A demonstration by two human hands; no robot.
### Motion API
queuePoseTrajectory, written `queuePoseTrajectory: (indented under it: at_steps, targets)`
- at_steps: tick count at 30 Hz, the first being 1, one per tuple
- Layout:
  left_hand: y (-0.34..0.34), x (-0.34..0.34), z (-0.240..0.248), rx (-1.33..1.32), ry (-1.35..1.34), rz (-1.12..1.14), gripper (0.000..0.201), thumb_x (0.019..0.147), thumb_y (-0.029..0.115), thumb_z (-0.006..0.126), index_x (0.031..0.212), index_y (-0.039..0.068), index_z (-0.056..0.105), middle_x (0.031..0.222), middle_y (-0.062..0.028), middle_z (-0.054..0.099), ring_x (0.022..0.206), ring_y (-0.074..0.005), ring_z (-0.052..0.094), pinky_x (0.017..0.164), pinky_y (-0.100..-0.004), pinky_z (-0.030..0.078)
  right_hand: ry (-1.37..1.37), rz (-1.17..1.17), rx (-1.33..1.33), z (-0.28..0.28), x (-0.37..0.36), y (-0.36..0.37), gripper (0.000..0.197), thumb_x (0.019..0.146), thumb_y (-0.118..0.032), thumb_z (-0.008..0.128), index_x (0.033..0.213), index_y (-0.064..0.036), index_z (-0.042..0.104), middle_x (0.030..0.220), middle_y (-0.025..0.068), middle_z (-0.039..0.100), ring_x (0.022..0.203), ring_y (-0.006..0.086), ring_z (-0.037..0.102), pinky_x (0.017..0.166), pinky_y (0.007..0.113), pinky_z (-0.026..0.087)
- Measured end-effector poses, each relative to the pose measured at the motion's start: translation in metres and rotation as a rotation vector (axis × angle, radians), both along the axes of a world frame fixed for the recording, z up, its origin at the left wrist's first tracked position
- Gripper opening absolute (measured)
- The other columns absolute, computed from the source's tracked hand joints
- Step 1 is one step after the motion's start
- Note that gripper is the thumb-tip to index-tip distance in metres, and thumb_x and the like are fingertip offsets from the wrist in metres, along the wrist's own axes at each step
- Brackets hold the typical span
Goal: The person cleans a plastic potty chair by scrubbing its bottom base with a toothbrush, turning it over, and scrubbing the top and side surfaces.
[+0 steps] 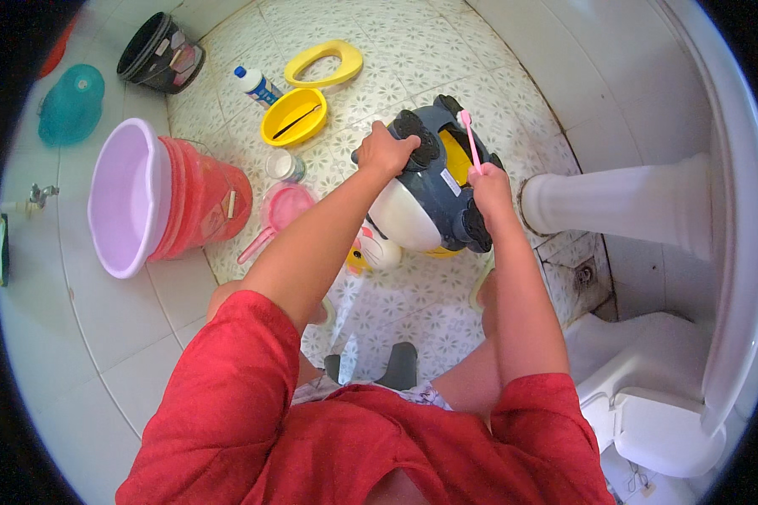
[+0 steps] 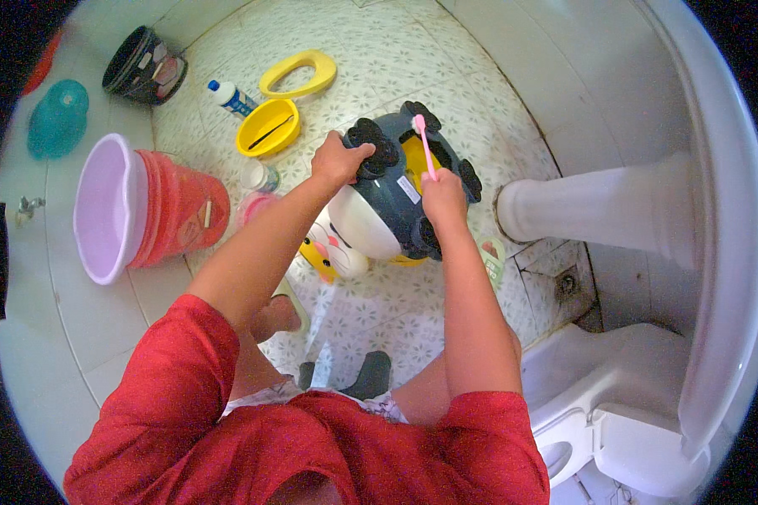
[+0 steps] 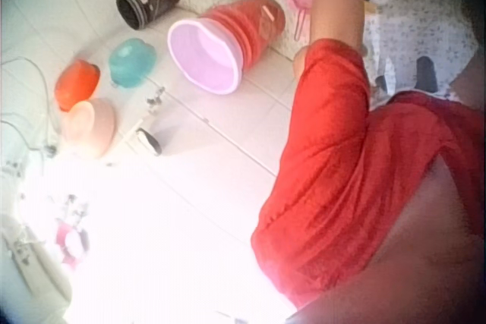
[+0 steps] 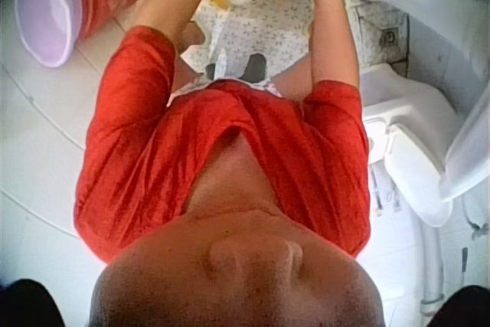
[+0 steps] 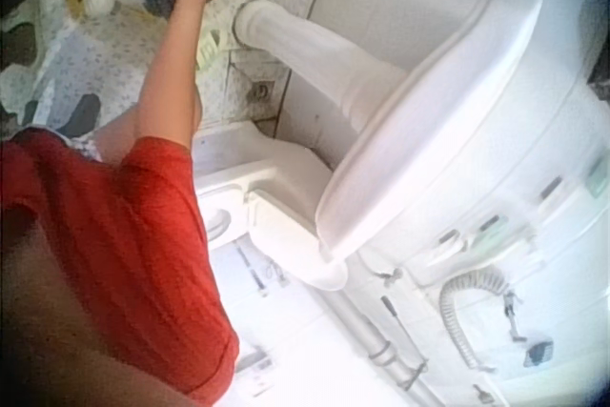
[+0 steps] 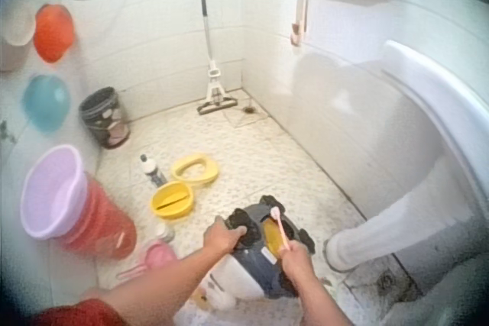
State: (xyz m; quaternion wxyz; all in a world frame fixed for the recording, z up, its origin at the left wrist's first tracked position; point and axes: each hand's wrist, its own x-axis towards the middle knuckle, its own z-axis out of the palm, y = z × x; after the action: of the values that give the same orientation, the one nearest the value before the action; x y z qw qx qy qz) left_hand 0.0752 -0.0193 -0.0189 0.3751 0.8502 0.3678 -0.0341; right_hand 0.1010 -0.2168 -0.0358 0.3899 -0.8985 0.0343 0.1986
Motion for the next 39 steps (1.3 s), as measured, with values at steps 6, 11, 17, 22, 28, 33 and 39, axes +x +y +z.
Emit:
queuePoseTrajectory:
  at_steps: [6, 11, 17, 22, 28, 33, 39]
  targets:
    - [-0.013, -0.001, -0.008, 0.092, 0.015, -0.097, 0.057, 0.071, 0.048, 0.068, 0.098, 0.000, 0.054, 0.079, -0.0154, 0.067, 0.057, -0.0236, 0.066, 0.065, -0.0337, 0.053, 0.093, -0.232, 0.327, 0.008, 0.015, -0.004, 0.020, 0.088, -0.021, 0.057, 0.085, -0.0017, 0.058, 0.073, 0.0033, 0.055, 0.058, 0.0136, 0.047, 0.052, 0.030, 0.039]
    - [-0.033, 0.003, 0.001, 0.120, 0.017, -0.227, 0.056, 0.075, 0.047, 0.064, 0.099, -0.002, 0.053, 0.087, -0.0216, 0.064, 0.082, -0.0344, 0.064, 0.078, -0.0419, 0.049, 0.466, -0.303, 0.580, -0.039, 0.042, -0.002, 0.020, 0.087, -0.021, 0.058, 0.083, -0.0019, 0.059, 0.070, 0.0049, 0.051, 0.065, 0.0173, 0.048, 0.057, 0.035, 0.039]
    - [-0.031, 0.006, 0.011, 0.221, -0.062, -0.362, 0.048, 0.080, 0.046, 0.062, 0.093, 0.000, 0.053, 0.087, -0.0221, 0.064, 0.084, -0.0361, 0.063, 0.074, -0.0427, 0.048, 0.415, -0.652, 0.825, -0.048, 0.028, 0.024, 0.017, 0.078, -0.017, 0.061, 0.084, -0.0010, 0.058, 0.088, 0.0104, 0.051, 0.080, 0.0208, 0.048, 0.069, 0.037, 0.040]
    - [-0.026, -0.006, 0.035, 0.262, -0.171, -0.537, 0.042, 0.081, 0.038, 0.064, 0.101, 0.003, 0.054, 0.094, -0.0193, 0.061, 0.088, -0.0374, 0.059, 0.076, -0.0444, 0.047, 0.392, -0.858, 0.918, -0.033, -0.012, 0.043, 0.020, 0.080, -0.015, 0.059, 0.095, -0.0020, 0.056, 0.088, 0.0060, 0.048, 0.079, 0.0186, 0.045, 0.074, 0.035, 0.040]
    - [0.005, -0.055, 0.049, 0.344, -0.179, -0.743, 0.051, 0.072, 0.026, 0.074, 0.115, 0.012, 0.050, 0.101, -0.0131, 0.058, 0.092, -0.0338, 0.058, 0.076, -0.0431, 0.048, 0.687, -0.808, 1.047, -0.044, -0.073, 0.065, 0.013, 0.095, -0.020, 0.051, 0.093, -0.0077, 0.051, 0.087, 0.0047, 0.053, 0.077, 0.0207, 0.054, 0.072, 0.037, 0.046]
    - [0.015, -0.107, 0.047, 0.371, -0.093, -0.677, 0.057, 0.071, 0.018, 0.075, 0.121, 0.017, 0.049, 0.110, -0.0112, 0.053, 0.101, -0.0328, 0.051, 0.080, -0.0428, 0.047, 0.631, -0.627, 1.106, -0.044, -0.119, 0.065, 0.006, 0.091, -0.007, 0.048, 0.095, -0.0078, 0.053, 0.087, 0.0033, 0.054, 0.081, 0.0165, 0.053, 0.078, 0.037, 0.046]
    - [0.027, -0.164, 0.026, 0.313, -0.228, -0.469, 0.058, 0.071, 0.017, 0.074, 0.121, 0.012, 0.047, 0.106, -0.0146, 0.052, 0.096, -0.0352, 0.050, 0.083, -0.0422, 0.043, 0.482, -0.437, 1.127, -0.038, -0.135, 0.075, 0.011, 0.093, -0.012, 0.051, 0.087, -0.0042, 0.056, 0.084, 0.0034, 0.054, 0.080, 0.0147, 0.054, 0.082, 0.033, 0.048]
